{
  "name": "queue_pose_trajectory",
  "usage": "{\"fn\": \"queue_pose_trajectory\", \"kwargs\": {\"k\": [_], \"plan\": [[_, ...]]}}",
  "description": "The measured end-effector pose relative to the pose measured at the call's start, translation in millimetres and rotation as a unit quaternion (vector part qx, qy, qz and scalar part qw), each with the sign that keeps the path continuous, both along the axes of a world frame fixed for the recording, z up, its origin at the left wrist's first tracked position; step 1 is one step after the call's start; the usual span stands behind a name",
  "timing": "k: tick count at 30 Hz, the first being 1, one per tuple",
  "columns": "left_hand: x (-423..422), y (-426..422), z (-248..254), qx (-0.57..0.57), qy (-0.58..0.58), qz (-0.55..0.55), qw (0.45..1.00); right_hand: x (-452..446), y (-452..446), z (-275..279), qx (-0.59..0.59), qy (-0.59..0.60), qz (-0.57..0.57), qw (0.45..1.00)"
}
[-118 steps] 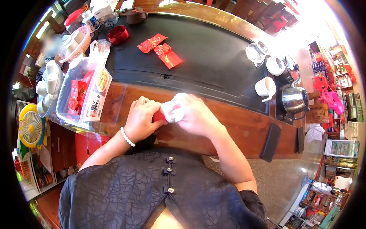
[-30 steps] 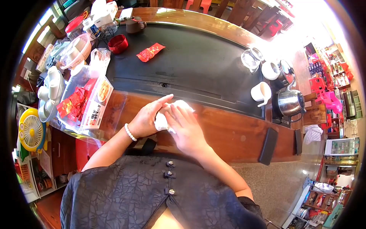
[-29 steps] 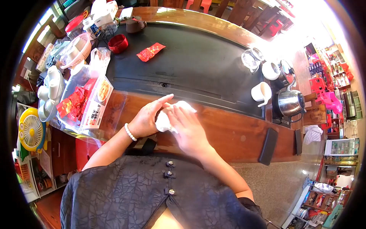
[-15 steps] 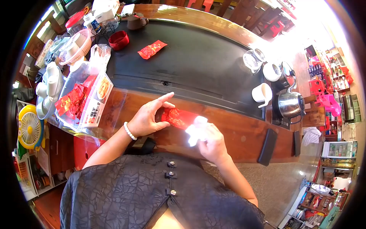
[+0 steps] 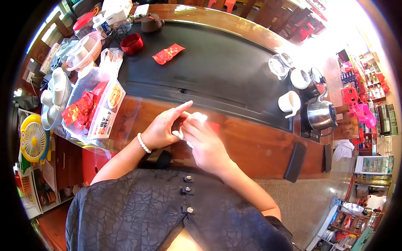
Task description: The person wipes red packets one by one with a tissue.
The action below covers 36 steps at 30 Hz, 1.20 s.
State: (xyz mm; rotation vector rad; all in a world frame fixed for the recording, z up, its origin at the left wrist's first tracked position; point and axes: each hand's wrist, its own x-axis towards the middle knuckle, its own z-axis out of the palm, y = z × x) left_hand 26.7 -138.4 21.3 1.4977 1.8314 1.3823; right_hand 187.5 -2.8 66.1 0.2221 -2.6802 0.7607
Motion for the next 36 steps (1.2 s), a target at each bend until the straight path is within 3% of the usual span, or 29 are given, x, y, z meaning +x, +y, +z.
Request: {"fn": "queue_pose_trajectory", "kwargs": {"k": [9, 14, 17, 20, 26, 33, 36], "plan": [[-2.0, 4.6, 4.6, -0.006, 0.094, -0.025, 0.995, 44.9, 17.2, -29.4, -0.018, 0.028, -0.117, 0.993], [3.3, 4.1, 18.5, -0.035, 0.188, 0.029, 0.981, 45.3, 17.6, -33.3, -0.063, 0.052, -0.156, 0.984], [5.2, 6.9, 29.2, -0.088, 0.197, 0.042, 0.976, 45.8, 18.9, -31.6, -0.085, 0.054, -0.144, 0.984], [13.3, 10.8, 28.9, -0.047, 0.103, 0.031, 0.993, 49.6, 22.0, -33.4, -0.116, 0.049, -0.152, 0.980], [18.3, 6.1, 21.5, 0.037, 0.190, 0.067, 0.979, 50.7, 23.1, -32.2, -0.165, 0.058, -0.166, 0.971], [21.1, -23.7, 29.3, 0.030, 0.154, -0.013, 0.988, 56.5, 26.7, -38.9, -0.230, 0.045, -0.166, 0.958], [23.6, -35.7, 25.6, 0.009, 0.162, -0.052, 0.985, 63.0, 34.1, -35.1, -0.337, 0.034, -0.155, 0.928]]}}
